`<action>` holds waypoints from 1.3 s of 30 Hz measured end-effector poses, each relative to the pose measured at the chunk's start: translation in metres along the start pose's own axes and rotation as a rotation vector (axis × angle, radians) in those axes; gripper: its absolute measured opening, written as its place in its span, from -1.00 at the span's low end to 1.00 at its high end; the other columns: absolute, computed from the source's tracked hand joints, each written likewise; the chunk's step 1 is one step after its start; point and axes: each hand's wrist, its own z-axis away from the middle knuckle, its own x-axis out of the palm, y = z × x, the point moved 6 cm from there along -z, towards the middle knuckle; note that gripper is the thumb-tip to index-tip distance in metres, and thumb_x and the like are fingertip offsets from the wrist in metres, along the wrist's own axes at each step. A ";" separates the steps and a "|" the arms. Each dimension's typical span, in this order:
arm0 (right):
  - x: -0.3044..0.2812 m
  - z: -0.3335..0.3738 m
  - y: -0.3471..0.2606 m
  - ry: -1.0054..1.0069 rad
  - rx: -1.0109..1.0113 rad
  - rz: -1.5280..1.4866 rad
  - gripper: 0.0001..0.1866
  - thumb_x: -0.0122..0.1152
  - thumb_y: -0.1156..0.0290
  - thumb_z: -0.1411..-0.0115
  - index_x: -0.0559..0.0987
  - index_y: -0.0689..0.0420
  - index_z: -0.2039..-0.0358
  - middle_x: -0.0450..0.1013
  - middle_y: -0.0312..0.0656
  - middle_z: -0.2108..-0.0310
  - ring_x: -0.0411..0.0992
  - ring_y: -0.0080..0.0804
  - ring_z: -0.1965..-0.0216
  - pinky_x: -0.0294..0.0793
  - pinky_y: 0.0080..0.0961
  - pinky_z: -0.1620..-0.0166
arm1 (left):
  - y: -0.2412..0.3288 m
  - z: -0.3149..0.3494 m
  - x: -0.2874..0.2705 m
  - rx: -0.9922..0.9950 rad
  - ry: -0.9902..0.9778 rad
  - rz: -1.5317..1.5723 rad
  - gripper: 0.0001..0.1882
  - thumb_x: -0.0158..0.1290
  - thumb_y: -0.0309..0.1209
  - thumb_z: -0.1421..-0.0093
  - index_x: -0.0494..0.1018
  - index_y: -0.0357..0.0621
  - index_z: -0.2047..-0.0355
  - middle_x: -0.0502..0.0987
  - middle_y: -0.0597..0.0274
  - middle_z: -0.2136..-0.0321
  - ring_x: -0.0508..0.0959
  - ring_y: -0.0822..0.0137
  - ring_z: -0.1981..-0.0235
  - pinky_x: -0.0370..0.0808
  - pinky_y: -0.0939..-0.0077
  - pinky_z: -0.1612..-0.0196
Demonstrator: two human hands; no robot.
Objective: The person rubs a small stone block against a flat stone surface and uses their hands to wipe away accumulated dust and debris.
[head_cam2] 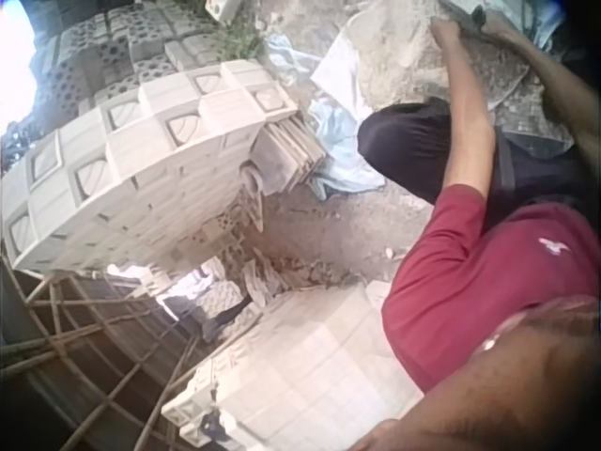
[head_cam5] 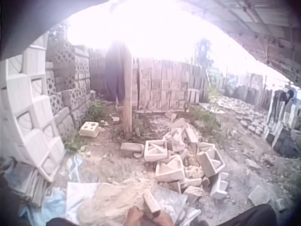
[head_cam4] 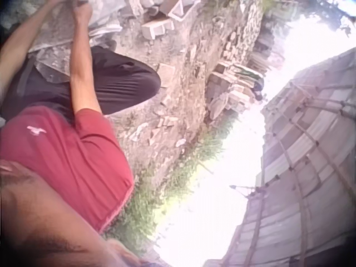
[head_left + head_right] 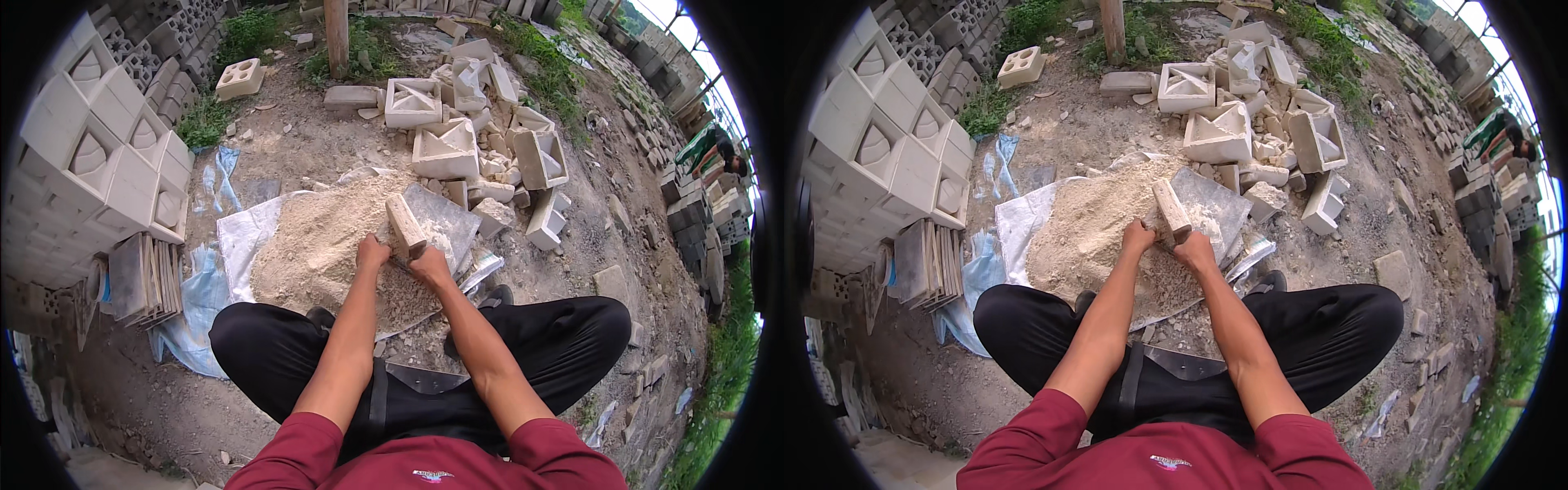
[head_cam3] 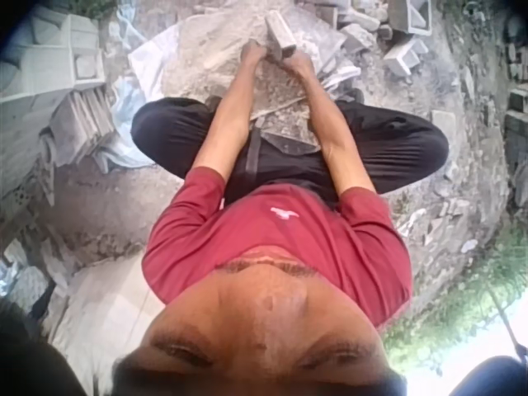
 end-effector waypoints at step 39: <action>0.011 0.018 -0.026 0.179 -0.112 -0.277 -0.55 0.34 0.18 0.09 0.61 0.33 0.32 0.58 0.07 0.36 0.58 -0.15 0.27 0.53 -0.36 0.14 | -0.015 0.001 -0.007 -0.107 0.045 0.062 -0.58 0.08 -0.27 0.01 0.47 -0.30 0.17 0.54 -0.22 0.18 0.54 -0.08 0.08 0.46 0.17 0.02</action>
